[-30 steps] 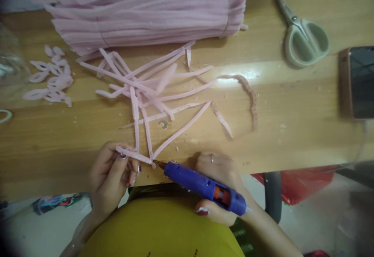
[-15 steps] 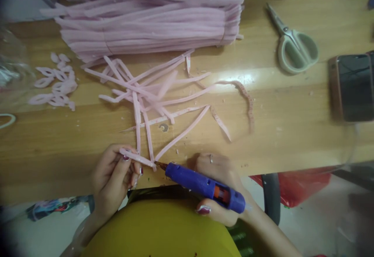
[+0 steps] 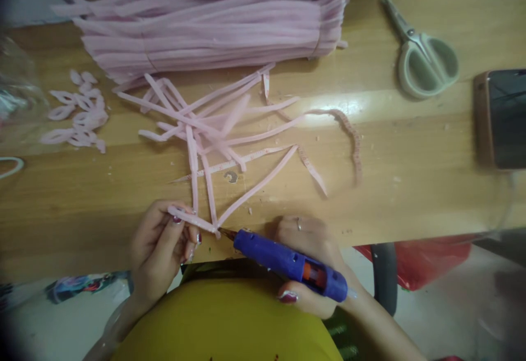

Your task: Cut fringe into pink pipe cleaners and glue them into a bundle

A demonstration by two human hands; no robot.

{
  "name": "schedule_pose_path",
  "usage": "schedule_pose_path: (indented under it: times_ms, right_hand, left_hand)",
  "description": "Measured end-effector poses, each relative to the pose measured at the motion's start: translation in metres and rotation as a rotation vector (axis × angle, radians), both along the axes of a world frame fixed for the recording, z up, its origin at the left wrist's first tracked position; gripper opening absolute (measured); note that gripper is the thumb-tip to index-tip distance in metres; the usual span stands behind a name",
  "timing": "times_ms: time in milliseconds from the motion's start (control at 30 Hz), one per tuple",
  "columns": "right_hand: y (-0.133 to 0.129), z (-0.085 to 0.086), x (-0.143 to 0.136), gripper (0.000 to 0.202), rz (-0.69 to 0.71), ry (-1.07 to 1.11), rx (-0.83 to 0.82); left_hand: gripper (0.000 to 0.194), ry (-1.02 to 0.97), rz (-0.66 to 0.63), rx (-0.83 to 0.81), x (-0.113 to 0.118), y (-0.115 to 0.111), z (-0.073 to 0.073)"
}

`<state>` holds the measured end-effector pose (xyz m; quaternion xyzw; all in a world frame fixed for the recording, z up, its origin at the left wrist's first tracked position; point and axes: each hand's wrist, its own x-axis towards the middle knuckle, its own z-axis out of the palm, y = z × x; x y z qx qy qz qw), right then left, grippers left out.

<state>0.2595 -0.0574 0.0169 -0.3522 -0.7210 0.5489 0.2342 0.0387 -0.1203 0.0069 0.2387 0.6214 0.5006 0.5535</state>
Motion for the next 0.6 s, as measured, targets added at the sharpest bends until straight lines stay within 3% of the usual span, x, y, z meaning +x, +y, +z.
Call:
schedule_pose_path:
  times_ms: [400,600]
  right_hand:
    - [0.0027,0.0045,-0.0035,0.059,-0.013,-0.056,-0.011]
    - [0.0031,0.0082,-0.0033,0.061,-0.016,-0.070,-0.018]
  left_hand:
    - [0.015,0.005,0.052,-0.027,0.0045,0.0004,0.0037]
    - [0.017,0.020,0.019,0.006,0.0018,0.0020,0.0004]
